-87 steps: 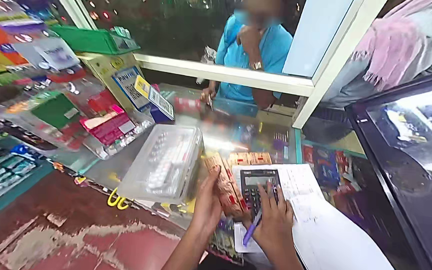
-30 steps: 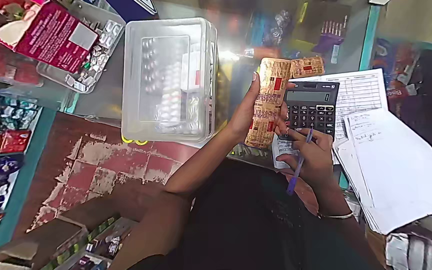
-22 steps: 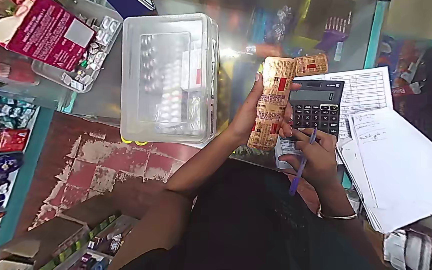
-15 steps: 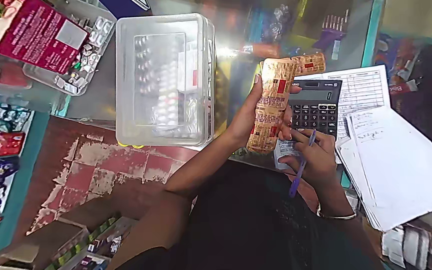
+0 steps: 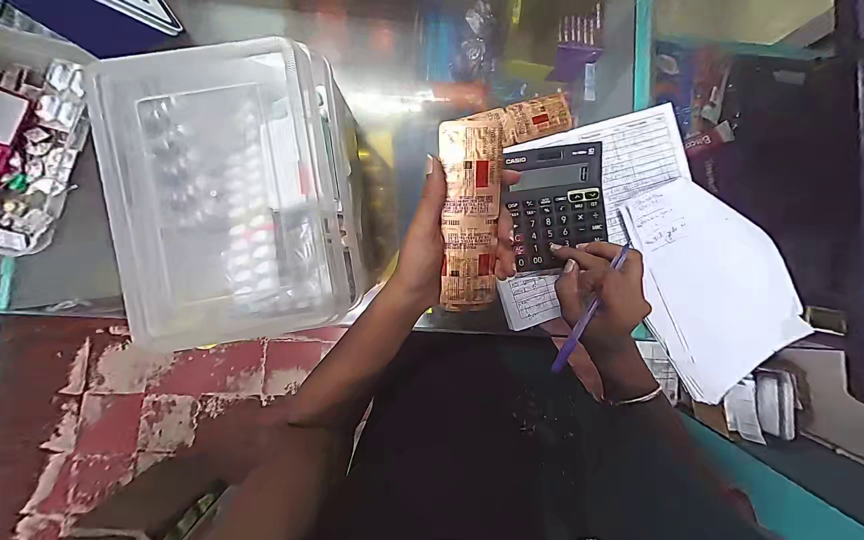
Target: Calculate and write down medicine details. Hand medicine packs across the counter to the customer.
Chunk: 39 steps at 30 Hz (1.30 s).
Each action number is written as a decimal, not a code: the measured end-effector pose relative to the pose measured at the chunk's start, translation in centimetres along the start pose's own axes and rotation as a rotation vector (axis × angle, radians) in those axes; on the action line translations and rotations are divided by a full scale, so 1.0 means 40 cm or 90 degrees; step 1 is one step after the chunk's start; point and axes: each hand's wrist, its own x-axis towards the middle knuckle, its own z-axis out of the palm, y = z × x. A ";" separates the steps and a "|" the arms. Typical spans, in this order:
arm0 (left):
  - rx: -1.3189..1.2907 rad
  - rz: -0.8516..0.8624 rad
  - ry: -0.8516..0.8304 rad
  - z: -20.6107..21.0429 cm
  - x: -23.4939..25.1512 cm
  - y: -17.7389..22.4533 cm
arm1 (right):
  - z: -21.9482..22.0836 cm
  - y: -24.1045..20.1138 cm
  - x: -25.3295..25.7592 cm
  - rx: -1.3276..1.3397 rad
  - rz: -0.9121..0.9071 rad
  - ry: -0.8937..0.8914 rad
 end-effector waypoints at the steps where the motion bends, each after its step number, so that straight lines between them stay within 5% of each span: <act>1: -0.005 0.002 0.008 0.004 0.004 0.003 | 0.002 -0.005 0.000 -0.005 -0.005 -0.017; 10: 0.011 -0.007 0.018 0.002 0.002 0.001 | 0.006 0.004 0.069 -0.095 -0.015 -0.108; 21: 0.028 -0.016 0.041 0.006 0.005 0.000 | -0.003 0.006 0.043 -0.099 -0.077 -0.077; 27: 0.033 -0.018 0.041 0.004 0.009 0.000 | 0.006 -0.039 0.018 0.014 -0.161 -0.177; 39: 0.019 -0.033 0.036 -0.006 0.016 -0.012 | -0.044 0.034 0.000 -0.036 -0.039 0.015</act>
